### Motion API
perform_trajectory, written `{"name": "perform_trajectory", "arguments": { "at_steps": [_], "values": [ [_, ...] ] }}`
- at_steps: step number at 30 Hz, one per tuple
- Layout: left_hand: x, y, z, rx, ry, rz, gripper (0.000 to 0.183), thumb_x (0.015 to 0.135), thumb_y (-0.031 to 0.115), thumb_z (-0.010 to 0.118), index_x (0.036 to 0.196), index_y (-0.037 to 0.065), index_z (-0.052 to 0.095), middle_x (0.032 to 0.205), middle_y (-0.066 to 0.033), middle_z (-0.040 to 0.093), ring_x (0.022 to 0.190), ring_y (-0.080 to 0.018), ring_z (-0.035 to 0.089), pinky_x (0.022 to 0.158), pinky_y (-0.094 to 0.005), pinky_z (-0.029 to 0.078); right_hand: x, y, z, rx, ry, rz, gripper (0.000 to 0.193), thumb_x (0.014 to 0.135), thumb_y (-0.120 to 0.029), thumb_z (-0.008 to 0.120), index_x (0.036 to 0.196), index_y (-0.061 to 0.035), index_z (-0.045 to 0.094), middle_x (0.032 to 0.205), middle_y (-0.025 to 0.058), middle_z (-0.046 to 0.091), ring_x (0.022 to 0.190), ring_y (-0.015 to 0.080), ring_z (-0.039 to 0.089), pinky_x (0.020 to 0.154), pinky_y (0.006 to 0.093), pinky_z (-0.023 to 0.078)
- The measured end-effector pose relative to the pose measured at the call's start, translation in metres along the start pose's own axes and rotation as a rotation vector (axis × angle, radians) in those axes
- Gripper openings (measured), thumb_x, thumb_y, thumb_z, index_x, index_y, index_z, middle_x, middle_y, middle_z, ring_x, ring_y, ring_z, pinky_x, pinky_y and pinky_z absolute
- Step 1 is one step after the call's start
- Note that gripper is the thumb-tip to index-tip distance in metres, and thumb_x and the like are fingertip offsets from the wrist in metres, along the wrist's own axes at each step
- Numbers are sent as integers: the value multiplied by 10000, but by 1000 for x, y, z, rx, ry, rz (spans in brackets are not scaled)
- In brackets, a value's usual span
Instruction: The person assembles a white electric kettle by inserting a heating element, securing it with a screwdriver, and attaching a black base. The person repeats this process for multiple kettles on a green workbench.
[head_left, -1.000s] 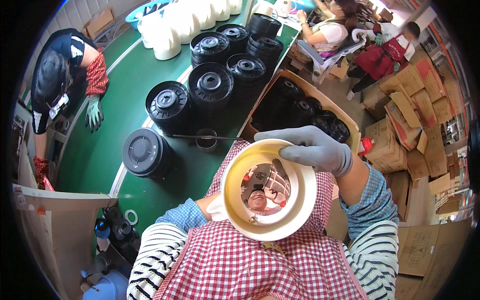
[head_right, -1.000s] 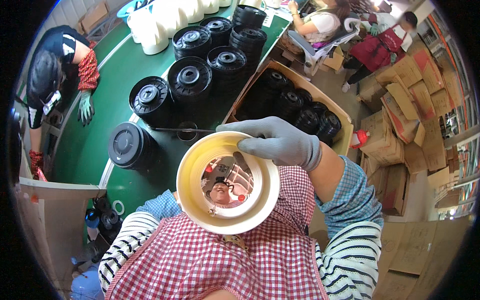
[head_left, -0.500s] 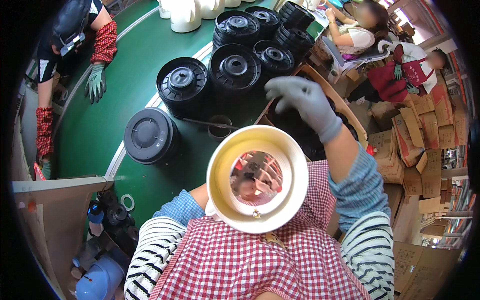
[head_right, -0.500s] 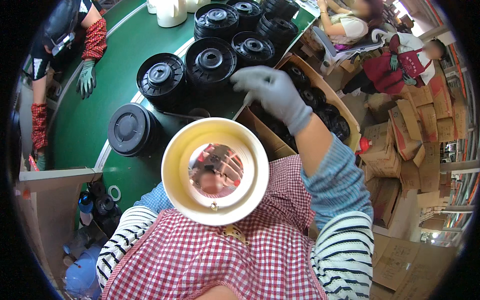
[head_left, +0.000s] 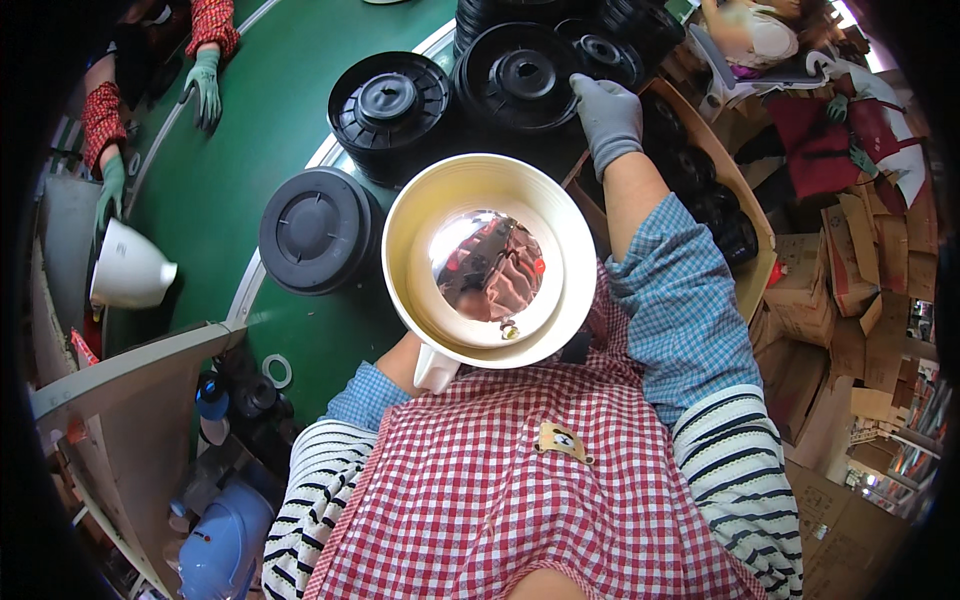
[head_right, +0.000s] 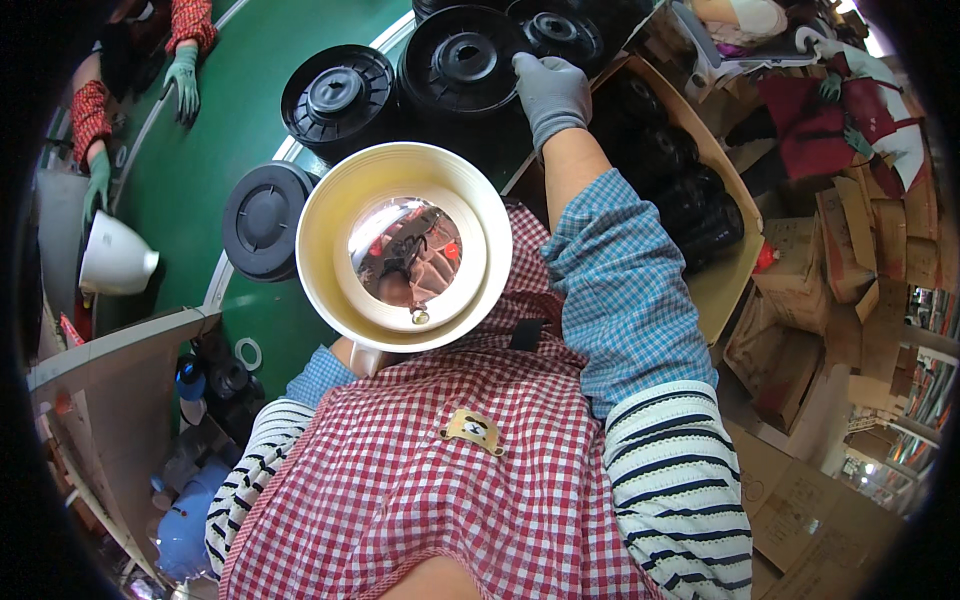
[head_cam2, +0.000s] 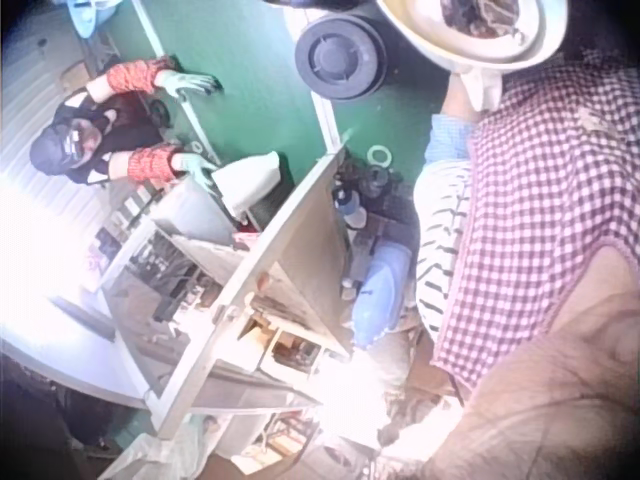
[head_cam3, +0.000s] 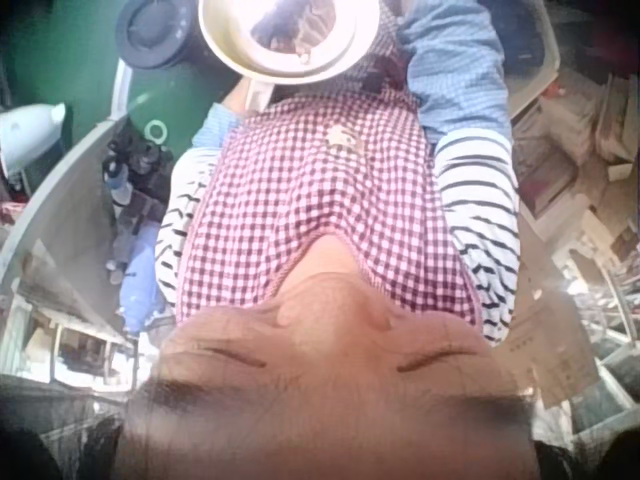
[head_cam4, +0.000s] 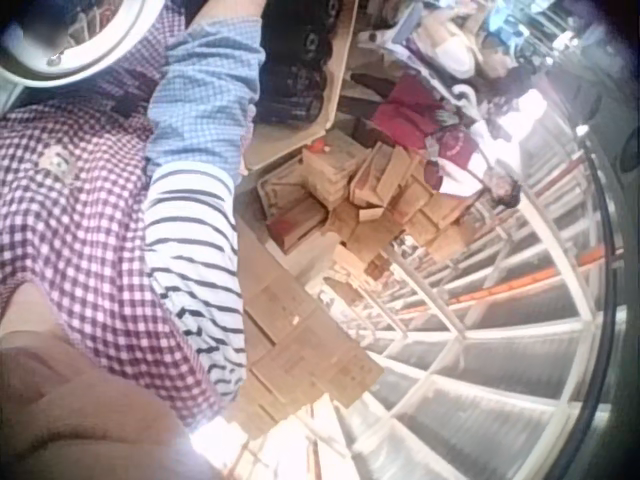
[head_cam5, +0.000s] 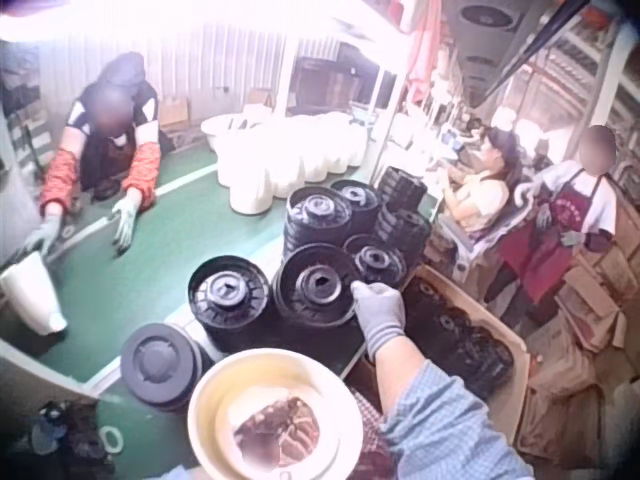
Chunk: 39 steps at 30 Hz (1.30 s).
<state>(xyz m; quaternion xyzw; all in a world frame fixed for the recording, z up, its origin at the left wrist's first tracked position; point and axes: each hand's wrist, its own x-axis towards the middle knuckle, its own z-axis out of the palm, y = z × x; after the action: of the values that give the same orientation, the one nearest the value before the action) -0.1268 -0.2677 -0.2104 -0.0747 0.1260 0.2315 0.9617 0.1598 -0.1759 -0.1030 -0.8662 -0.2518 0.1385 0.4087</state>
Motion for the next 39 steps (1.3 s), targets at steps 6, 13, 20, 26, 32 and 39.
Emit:
{"name": "perform_trajectory", "arguments": {
  "at_steps": [6,13,20,26,32,39],
  "values": [
    [-3,11,3,-7,-9,17,517,949,168,635,1430,26,511,1261,-146,655,1078,-280,684,916,-418,591,13,30,-67,635,-56,-192,429,890,-168,679,1264,42,648,1076,106,724,965,201,668,889,305,517],
    [-10,22,3,-12,-15,47,533,948,176,639,1443,29,507,1263,-150,659,1069,-285,692,907,-424,599,-98,130,-206,496,-796,-11,455,788,-123,733,1216,-31,606,1218,109,684,1145,245,651,1031,421,512],
    [-9,22,23,-28,-52,26,549,947,185,643,1456,33,503,1264,-153,662,1060,-290,699,898,-430,607,-201,120,-215,442,-1477,226,593,798,-142,769,1351,-5,605,1362,191,610,1280,327,573,1121,437,430],
    [-12,-3,52,-340,-53,-126,562,946,192,646,1466,36,499,1266,-156,666,1052,-295,706,890,-435,613,-200,92,-204,-235,-1574,-260,1110,642,-712,813,1499,-83,496,1604,232,311,1492,422,276,1206,538,302],
    [-11,-50,82,-313,-36,-249,512,948,266,574,1401,30,552,1286,-182,640,1120,-349,654,935,-490,561,-219,122,-209,91,-1499,-286,1426,505,-824,818,1605,-92,282,1662,269,154,1547,449,120,1246,584,150],
    [-6,-76,92,180,-296,-257,582,1015,390,576,1453,16,490,1409,-218,576,1265,-371,596,1078,-519,504,-226,149,-222,165,-1379,-431,1418,549,-805,801,1618,-66,234,1643,241,250,1522,430,221,1245,540,197]
  ]
}}
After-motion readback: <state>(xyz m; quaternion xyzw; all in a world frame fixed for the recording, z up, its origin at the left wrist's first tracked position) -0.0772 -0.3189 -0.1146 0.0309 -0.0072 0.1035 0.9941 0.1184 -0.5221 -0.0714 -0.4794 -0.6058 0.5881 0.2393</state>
